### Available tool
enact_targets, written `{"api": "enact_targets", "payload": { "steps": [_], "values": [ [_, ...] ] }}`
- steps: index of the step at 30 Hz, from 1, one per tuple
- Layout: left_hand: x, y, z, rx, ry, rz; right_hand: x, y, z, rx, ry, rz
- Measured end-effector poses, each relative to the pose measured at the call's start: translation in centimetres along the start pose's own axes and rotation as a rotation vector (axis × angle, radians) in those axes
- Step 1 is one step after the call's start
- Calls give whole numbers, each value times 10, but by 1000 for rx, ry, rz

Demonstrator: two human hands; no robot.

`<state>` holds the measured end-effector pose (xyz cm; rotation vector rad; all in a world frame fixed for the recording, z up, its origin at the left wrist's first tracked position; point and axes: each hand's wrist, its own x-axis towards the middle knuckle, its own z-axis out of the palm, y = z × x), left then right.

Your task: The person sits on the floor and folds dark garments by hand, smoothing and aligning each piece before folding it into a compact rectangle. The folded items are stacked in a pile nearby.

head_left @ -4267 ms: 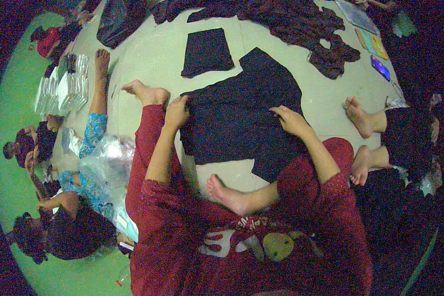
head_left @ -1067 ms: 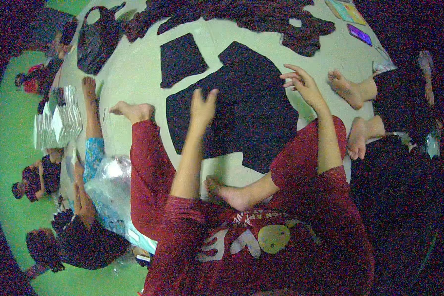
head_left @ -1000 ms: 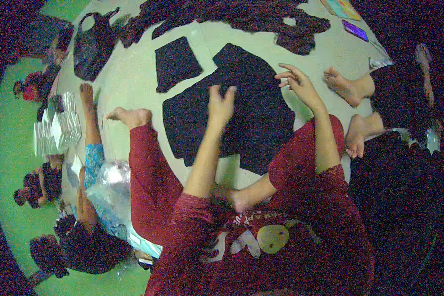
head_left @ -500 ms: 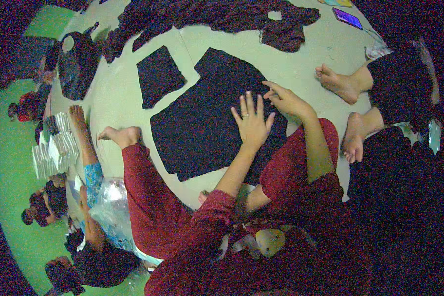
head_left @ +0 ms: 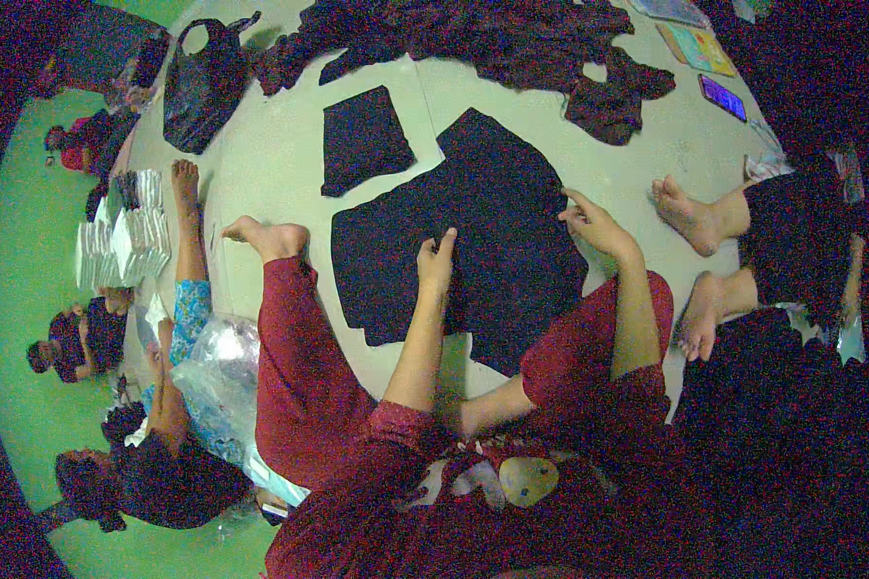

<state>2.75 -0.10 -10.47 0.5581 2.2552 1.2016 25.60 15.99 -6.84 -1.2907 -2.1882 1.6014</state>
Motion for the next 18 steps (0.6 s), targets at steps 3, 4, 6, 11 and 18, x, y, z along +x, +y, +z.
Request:
{"api": "enact_targets", "payload": {
  "steps": [3, 4, 6, 11, 18],
  "values": [
    [-4, 12, 10, 147, 27, 159, -2, 4, 2, -109, 23, -35],
    [-9, 20, 12, 235, 52, 137, -4, 5, 4, -92, 25, -47],
    [-15, 39, 4, 234, 73, 351, -5, 7, 4, -70, 11, 3],
    [33, 120, -49, 265, -209, 767, -3, 2, 4, -101, -17, -16],
    [214, 219, -123, 463, -307, 1008, -7, -7, 1, -121, -39, 27]
  ]
}}
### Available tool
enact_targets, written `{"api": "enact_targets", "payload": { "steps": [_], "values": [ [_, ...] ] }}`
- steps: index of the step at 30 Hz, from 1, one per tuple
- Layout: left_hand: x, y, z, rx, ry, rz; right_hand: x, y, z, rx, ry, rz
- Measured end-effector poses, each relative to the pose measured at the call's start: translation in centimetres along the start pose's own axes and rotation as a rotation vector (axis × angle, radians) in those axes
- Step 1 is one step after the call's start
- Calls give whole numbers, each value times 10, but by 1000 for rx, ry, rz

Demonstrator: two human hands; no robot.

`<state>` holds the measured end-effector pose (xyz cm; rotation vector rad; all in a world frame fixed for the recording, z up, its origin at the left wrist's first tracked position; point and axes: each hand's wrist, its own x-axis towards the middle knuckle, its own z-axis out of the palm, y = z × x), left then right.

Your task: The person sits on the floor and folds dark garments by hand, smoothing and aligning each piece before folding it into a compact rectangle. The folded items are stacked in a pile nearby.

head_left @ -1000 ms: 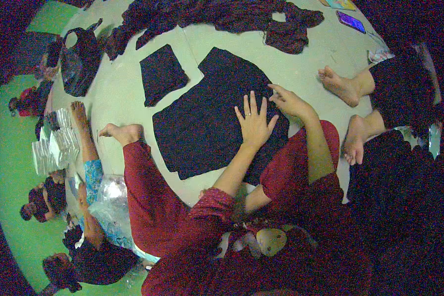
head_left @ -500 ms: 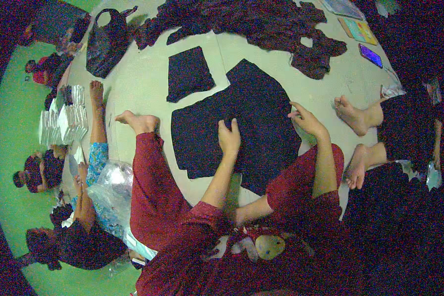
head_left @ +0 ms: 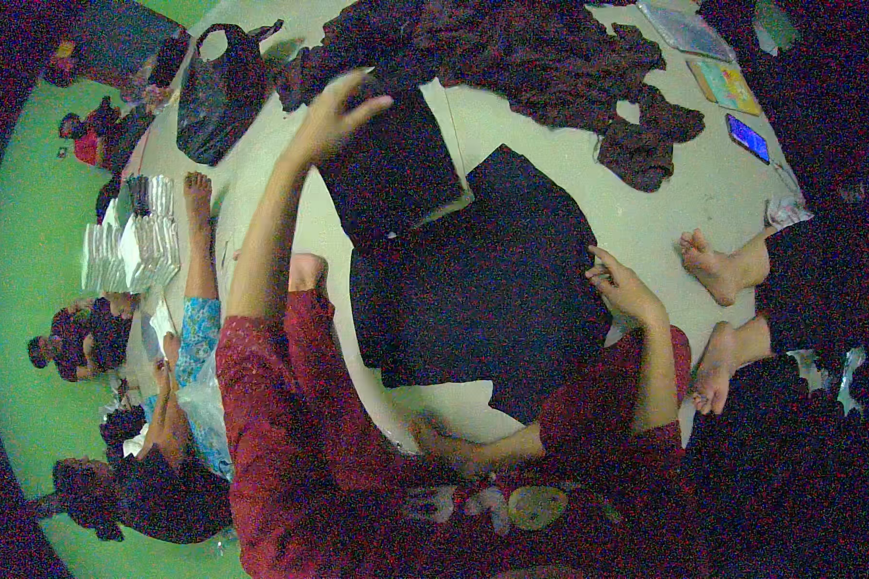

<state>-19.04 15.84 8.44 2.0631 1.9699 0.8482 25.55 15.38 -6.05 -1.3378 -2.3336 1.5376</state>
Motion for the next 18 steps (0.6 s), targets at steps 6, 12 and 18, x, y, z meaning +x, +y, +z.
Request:
{"api": "enact_targets", "payload": {
  "steps": [6, 12, 18],
  "values": [
    [-9, -120, 81, 405, 9, -427, 2, 12, -2, 88, -42, 10],
    [-78, -82, 195, 638, 188, -396, 4, 17, -5, 77, -52, -23],
    [-69, -59, 157, 468, -6, -447, 1, 12, -2, 0, -11, -40]
  ]
}}
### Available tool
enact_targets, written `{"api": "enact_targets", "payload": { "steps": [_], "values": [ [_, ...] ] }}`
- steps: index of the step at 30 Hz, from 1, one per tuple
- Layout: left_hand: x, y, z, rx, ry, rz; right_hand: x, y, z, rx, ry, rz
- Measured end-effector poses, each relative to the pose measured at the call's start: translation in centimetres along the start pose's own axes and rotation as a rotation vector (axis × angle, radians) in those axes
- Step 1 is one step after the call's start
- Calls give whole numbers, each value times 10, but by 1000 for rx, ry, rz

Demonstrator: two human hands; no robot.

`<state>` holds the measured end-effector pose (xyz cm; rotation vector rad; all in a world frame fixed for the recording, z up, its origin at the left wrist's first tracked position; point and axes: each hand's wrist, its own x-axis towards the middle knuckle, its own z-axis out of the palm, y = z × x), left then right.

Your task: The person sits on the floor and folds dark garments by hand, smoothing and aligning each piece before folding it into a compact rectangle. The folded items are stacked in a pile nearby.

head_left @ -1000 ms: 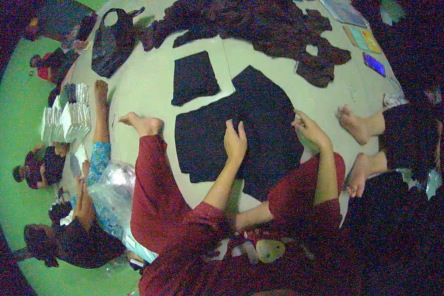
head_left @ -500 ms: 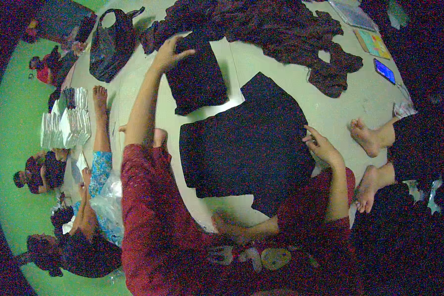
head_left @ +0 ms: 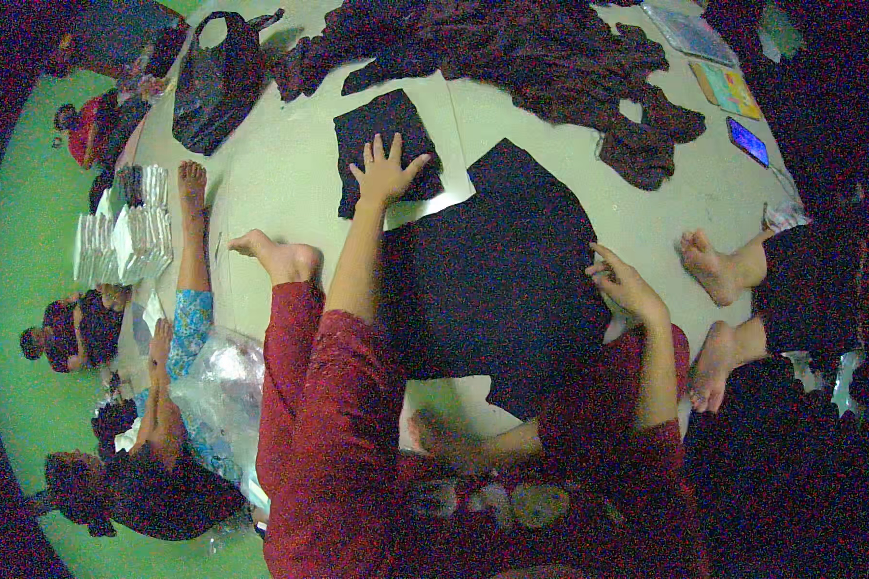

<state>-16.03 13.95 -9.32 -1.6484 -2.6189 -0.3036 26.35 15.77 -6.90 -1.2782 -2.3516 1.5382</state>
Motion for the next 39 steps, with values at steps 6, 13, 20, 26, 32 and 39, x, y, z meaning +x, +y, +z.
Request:
{"api": "enact_targets", "payload": {
  "steps": [6, 13, 20, 26, 32, 39],
  "values": [
    [-176, 94, -36, -416, 53, 460, 1, 13, 5, -74, 56, -83],
    [-328, 134, -22, -357, -233, 899, -3, 15, 13, -18, 97, -34],
    [-333, 126, -14, -369, -294, 1034, -32, 6, 9, -37, 94, 11],
    [-336, 110, -16, -454, -331, 1201, -37, 13, 11, -112, 125, 66],
    [-263, 110, -40, -1103, -1056, 346, -24, 26, 19, -162, 186, 25],
    [-222, 102, -43, -1094, -797, -456, -32, 1, 15, 14, 155, -99]
  ]
}}
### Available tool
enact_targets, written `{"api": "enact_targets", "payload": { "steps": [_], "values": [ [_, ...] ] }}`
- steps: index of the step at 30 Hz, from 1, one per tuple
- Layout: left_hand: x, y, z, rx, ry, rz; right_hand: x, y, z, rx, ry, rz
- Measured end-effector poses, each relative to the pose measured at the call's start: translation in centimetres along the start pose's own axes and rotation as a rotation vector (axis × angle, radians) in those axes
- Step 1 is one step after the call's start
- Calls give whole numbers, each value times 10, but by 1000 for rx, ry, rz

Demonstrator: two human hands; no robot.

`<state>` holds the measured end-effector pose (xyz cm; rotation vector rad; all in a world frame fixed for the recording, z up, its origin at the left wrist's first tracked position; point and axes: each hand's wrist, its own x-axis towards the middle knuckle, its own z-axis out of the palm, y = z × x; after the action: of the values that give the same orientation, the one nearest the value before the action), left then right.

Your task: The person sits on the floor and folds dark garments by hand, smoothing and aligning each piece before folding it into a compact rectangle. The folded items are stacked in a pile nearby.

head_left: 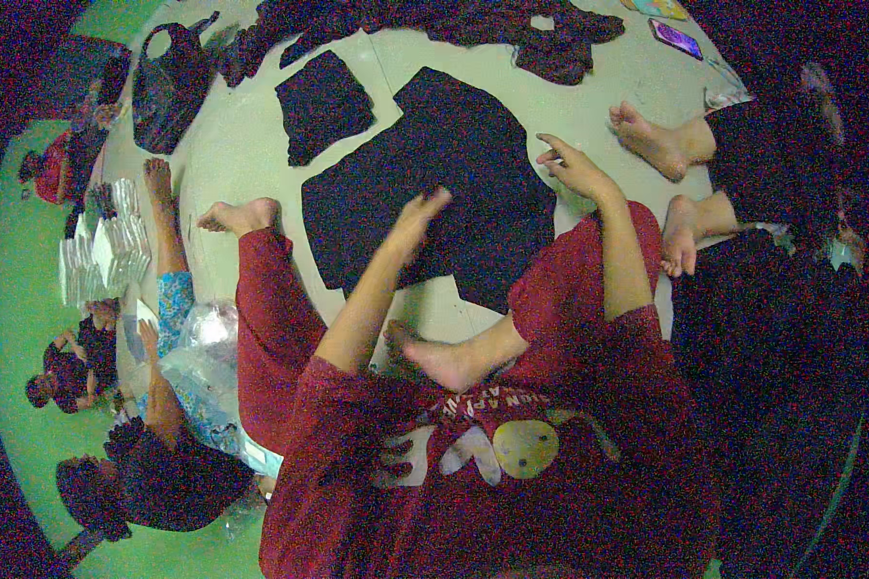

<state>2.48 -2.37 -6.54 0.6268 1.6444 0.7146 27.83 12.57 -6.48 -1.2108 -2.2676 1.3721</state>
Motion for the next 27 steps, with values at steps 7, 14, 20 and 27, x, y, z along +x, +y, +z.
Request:
{"api": "enact_targets", "payload": {
  "steps": [7, 14, 20, 27],
  "values": [
    [-79, -64, 58, 496, -137, 1006, -73, -53, 49, 401, -60, -235],
    [-65, -59, 58, 161, 129, 773, -103, -64, 106, 127, -291, -282],
    [-82, -63, 58, 352, 242, 1062, -98, -74, 95, -24, -260, -236],
    [-48, -90, -38, 1175, 636, 791, -98, -80, 88, 44, -237, -216]
  ]
}}
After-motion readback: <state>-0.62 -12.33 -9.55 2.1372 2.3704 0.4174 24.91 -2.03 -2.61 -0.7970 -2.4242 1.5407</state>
